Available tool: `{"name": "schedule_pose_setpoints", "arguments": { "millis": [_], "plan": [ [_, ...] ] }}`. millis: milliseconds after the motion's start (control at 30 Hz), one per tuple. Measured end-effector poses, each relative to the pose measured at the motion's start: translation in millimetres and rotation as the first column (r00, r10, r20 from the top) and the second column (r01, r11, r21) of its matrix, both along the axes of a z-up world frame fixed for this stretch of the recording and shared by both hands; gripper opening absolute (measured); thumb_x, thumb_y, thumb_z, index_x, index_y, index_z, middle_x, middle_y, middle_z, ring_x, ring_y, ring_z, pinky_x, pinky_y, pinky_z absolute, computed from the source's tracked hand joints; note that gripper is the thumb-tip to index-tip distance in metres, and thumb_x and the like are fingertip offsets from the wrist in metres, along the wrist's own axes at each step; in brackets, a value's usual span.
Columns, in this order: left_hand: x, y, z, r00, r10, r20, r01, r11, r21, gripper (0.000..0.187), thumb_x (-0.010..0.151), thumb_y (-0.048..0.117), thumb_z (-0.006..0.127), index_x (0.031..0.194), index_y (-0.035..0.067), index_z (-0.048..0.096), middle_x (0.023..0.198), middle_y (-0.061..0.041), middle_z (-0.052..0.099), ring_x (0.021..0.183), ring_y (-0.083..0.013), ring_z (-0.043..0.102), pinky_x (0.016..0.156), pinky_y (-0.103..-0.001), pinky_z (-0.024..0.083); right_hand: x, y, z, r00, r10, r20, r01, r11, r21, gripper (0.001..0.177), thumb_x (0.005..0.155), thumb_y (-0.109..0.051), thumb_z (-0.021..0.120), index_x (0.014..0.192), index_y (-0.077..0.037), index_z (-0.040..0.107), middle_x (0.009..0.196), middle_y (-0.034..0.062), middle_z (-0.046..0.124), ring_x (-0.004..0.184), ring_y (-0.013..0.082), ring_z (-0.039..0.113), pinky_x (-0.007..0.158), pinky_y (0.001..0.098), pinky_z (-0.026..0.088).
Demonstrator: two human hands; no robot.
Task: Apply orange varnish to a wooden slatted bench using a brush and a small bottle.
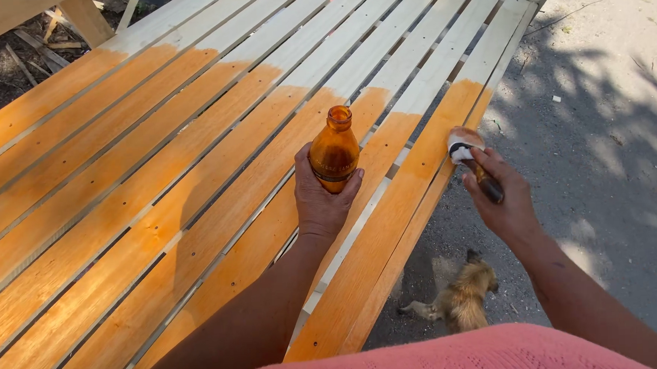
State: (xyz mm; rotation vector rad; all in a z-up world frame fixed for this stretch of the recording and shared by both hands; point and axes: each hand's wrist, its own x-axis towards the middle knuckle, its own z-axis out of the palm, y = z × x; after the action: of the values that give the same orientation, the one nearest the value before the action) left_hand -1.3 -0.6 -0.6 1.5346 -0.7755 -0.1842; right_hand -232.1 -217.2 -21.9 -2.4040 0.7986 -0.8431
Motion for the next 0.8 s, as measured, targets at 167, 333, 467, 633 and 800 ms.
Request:
{"name": "schedule_pose_setpoints", "arguments": {
  "millis": [167, 333, 467, 633, 800],
  "plan": [
    [-1.3, -2.0, -1.2, 0.997, 0.037, 0.070, -0.037, 0.999, -0.003, 0.073, 0.088, 0.021, 0.084, 0.140, 0.011, 0.034, 0.131, -0.015, 0.053, 0.122, -0.0265, 0.063, 0.102, -0.038, 0.059, -2.0, 43.7, 21.4, 0.997, 0.007, -0.078, -0.008, 1.000, -0.012, 0.053, 0.092, -0.018, 0.073, 0.144, -0.010, 0.061, 0.154, 0.0252, 0.051, 0.137, 0.0388, 0.054, 0.106, 0.0447, 0.047],
    [-0.9, 3.3, 1.3, 0.999, 0.038, -0.010, -0.038, 0.999, 0.000, 0.078, 0.085, 0.021, 0.083, 0.142, 0.012, 0.032, 0.132, -0.015, 0.052, 0.125, -0.0273, 0.061, 0.103, -0.039, 0.057, 51.8, -114.9, -3.4, 1.000, 0.005, 0.008, -0.003, 0.990, -0.144, 0.047, 0.098, -0.017, 0.074, 0.143, -0.006, 0.066, 0.151, 0.0294, 0.054, 0.139, 0.0383, 0.054, 0.111, 0.0434, 0.047],
    [0.0, 3.8, 4.2, 0.999, 0.032, 0.008, -0.033, 0.999, 0.026, 0.076, 0.086, 0.023, 0.083, 0.142, 0.013, 0.032, 0.133, -0.015, 0.052, 0.126, -0.0279, 0.061, 0.105, -0.040, 0.055, 106.8, -148.1, 29.6, 0.978, -0.190, -0.089, 0.206, 0.949, 0.240, 0.045, 0.100, -0.023, 0.068, 0.144, -0.016, 0.067, 0.129, 0.0163, 0.072, 0.117, 0.0251, 0.070, 0.103, 0.0343, 0.056],
    [1.0, 2.1, 2.0, 1.000, 0.012, -0.013, -0.012, 0.999, 0.043, 0.076, 0.087, 0.026, 0.081, 0.142, 0.014, 0.031, 0.133, -0.014, 0.051, 0.126, -0.0272, 0.061, 0.106, -0.039, 0.056, 108.8, -36.9, 6.4, 0.992, 0.106, 0.074, -0.104, 0.994, -0.042, 0.047, 0.096, -0.018, 0.073, 0.140, -0.006, 0.063, 0.144, 0.0230, 0.059, 0.131, 0.0347, 0.061, 0.108, 0.0422, 0.050],
    [2.0, 1.0, 0.0, 0.996, 0.068, 0.059, -0.073, 0.994, 0.081, 0.078, 0.084, 0.027, 0.085, 0.141, 0.012, 0.034, 0.133, -0.016, 0.051, 0.125, -0.0290, 0.060, 0.105, -0.041, 0.055, 81.5, 21.2, 20.0, 0.983, 0.170, -0.071, -0.167, 0.985, 0.044, 0.050, 0.091, -0.021, 0.073, 0.141, -0.016, 0.065, 0.153, 0.0203, 0.054, 0.135, 0.0357, 0.058, 0.108, 0.0432, 0.049]
  ]
}}
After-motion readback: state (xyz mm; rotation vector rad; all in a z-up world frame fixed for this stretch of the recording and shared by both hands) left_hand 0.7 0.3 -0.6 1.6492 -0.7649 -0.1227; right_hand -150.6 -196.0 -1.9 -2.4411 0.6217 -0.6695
